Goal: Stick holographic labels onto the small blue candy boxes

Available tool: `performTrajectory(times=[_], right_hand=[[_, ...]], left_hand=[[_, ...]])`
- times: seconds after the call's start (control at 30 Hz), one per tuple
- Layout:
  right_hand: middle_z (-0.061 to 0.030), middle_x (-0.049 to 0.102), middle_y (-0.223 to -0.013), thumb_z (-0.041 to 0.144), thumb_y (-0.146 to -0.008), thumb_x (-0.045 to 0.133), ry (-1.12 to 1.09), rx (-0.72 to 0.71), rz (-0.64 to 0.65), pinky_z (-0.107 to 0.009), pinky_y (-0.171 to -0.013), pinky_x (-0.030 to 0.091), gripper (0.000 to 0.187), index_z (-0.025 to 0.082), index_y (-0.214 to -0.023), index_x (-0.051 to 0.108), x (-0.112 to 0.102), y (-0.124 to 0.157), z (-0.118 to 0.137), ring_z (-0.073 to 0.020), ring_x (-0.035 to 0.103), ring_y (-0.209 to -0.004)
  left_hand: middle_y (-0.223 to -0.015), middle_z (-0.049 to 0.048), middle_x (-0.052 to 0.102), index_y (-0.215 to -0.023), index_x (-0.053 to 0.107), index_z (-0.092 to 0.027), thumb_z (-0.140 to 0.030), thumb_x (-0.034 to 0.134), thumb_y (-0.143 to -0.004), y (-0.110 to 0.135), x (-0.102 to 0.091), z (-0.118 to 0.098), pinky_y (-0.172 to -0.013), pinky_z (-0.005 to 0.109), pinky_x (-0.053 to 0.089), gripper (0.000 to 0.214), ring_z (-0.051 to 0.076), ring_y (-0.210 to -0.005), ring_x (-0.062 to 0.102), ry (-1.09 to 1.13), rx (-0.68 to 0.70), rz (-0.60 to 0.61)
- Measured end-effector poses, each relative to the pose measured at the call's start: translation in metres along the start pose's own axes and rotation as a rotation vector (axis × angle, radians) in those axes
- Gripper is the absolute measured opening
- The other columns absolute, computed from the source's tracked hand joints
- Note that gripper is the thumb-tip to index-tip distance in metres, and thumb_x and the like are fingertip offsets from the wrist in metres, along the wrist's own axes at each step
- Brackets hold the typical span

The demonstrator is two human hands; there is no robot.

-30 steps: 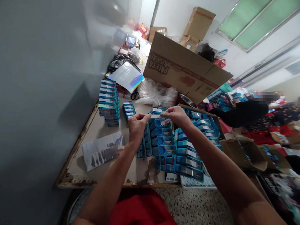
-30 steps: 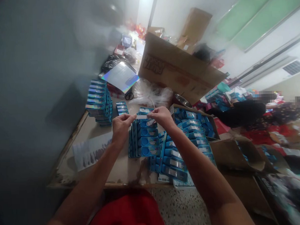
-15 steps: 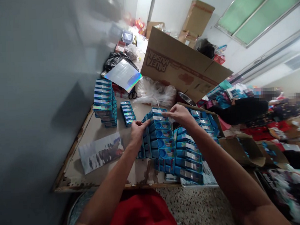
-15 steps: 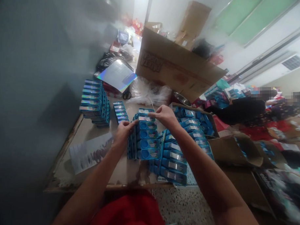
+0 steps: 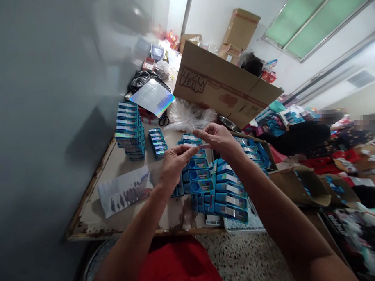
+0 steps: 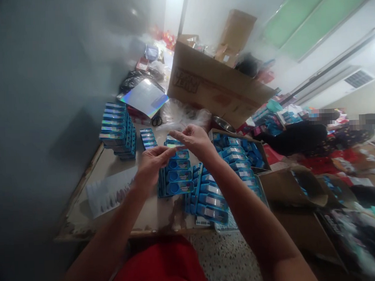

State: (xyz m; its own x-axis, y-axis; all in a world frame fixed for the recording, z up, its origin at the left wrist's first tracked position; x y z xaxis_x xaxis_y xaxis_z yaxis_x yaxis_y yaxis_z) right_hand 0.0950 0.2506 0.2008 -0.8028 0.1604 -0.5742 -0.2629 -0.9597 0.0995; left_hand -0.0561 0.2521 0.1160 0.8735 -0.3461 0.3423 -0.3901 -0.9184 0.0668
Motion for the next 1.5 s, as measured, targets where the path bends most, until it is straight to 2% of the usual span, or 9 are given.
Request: performTrajectory(times=[0.13,0.27,0.7,0.97,1.1,1.2,1.33,1.43,1.5], right_hand=[[0.0031,0.064,-0.065,0.047,-0.055,0.096,-0.206,0.076,0.151,-0.023,-0.05,0.04,0.055,0.018,-0.087,0.062,-0.004,0.006,-0.018,-0.0103,0.055,-0.055],[-0.0001,0.069,-0.064,0.036,-0.047,0.098,-0.281,0.12,0.092,-0.026,-0.055,0.05,0.053,0.017,-0.084,0.065,-0.003,0.004,-0.043,-0.0156,0.066,-0.059],[-0.001,0.07,-0.059,0.032,-0.043,0.097,-0.262,0.149,0.068,-0.026,-0.053,0.055,0.045,0.016,-0.074,0.068,0.015,-0.005,-0.066,-0.0164,0.068,-0.054],[0.0003,0.068,-0.063,0.039,-0.052,0.093,-0.137,0.115,0.049,-0.027,-0.053,0.052,0.044,0.018,-0.077,0.063,0.018,-0.01,-0.073,-0.0175,0.067,-0.057],[0.0038,0.061,-0.062,0.044,-0.05,0.094,0.174,0.059,-0.063,-0.023,-0.049,0.038,0.047,0.019,-0.073,0.061,0.006,-0.012,-0.074,-0.0119,0.055,-0.054],[0.0056,0.053,-0.057,0.051,-0.046,0.096,0.321,0.109,-0.039,-0.024,-0.049,0.028,0.054,0.021,-0.067,0.056,0.002,-0.014,-0.085,-0.0107,0.046,-0.053],[0.006,0.047,-0.055,0.054,-0.047,0.096,0.145,0.294,0.085,-0.029,-0.052,0.026,0.058,0.023,-0.066,0.05,0.009,-0.021,-0.1,-0.0098,0.039,-0.051],[-0.0016,0.057,-0.063,0.056,-0.045,0.096,0.023,0.385,0.134,-0.037,-0.057,0.033,0.057,0.024,-0.071,0.055,0.005,-0.013,-0.088,-0.0134,0.05,-0.055],[-0.0137,0.069,-0.079,0.059,-0.043,0.095,0.086,0.349,0.071,-0.044,-0.065,0.04,0.057,0.025,-0.079,0.067,-0.011,0.009,-0.067,-0.0214,0.062,-0.068]], left_hand=[[-0.059,-0.0034,0.048,-0.069,0.065,-0.018,-0.05,0.078,-0.078,-0.012,-0.022,-0.007,-0.053,0.026,0.028,0.036,0.009,-0.054,0.036,-0.155,-0.024,0.109],[-0.061,-0.0032,0.048,-0.068,0.062,-0.018,-0.05,0.076,-0.077,-0.027,-0.036,-0.011,-0.056,0.027,0.028,0.036,0.01,-0.057,0.038,-0.384,-0.033,0.205],[-0.063,-0.0036,0.05,-0.067,0.06,-0.017,-0.051,0.074,-0.076,-0.026,-0.048,0.011,-0.058,0.027,0.029,0.037,0.011,-0.059,0.039,-0.432,-0.114,0.143],[-0.062,-0.0027,0.05,-0.068,0.064,-0.018,-0.052,0.075,-0.076,-0.031,-0.048,0.023,-0.057,0.026,0.029,0.037,0.011,-0.059,0.039,-0.396,-0.11,0.148],[-0.065,-0.0021,0.052,-0.072,0.064,-0.018,-0.053,0.074,-0.078,-0.027,-0.046,0.037,-0.059,0.027,0.033,0.037,0.012,-0.061,0.042,-0.339,-0.149,0.144],[-0.066,-0.0023,0.051,-0.072,0.056,-0.02,-0.061,0.074,-0.078,-0.016,-0.038,0.058,-0.062,0.028,0.035,0.045,0.013,-0.063,0.044,-0.26,-0.182,0.06],[-0.073,-0.0031,0.051,-0.081,0.052,-0.021,-0.07,0.078,-0.07,-0.009,-0.034,0.091,-0.066,0.027,0.039,0.056,0.013,-0.069,0.048,-0.151,-0.208,-0.133],[-0.08,-0.0002,0.057,-0.088,0.055,-0.021,-0.065,0.078,-0.073,-0.013,-0.074,0.107,-0.072,0.027,0.042,0.052,0.016,-0.076,0.054,-0.211,-0.164,-0.158],[-0.081,0.0024,0.06,-0.084,0.057,-0.02,-0.058,0.074,-0.08,-0.013,-0.133,0.114,-0.073,0.028,0.042,0.042,0.018,-0.078,0.055,-0.432,-0.176,-0.176]])
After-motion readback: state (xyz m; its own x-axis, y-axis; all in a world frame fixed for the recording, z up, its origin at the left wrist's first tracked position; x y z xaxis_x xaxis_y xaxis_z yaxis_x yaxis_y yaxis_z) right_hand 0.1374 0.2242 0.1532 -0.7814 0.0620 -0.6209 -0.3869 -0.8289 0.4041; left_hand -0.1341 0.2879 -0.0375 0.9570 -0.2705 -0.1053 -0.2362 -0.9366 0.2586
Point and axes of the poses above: each hand's wrist, its own y-axis away from the middle knuckle, its own x-axis out of the palm, z = x × y, the point moved 5 cm from there along -y, towards the middle knuckle
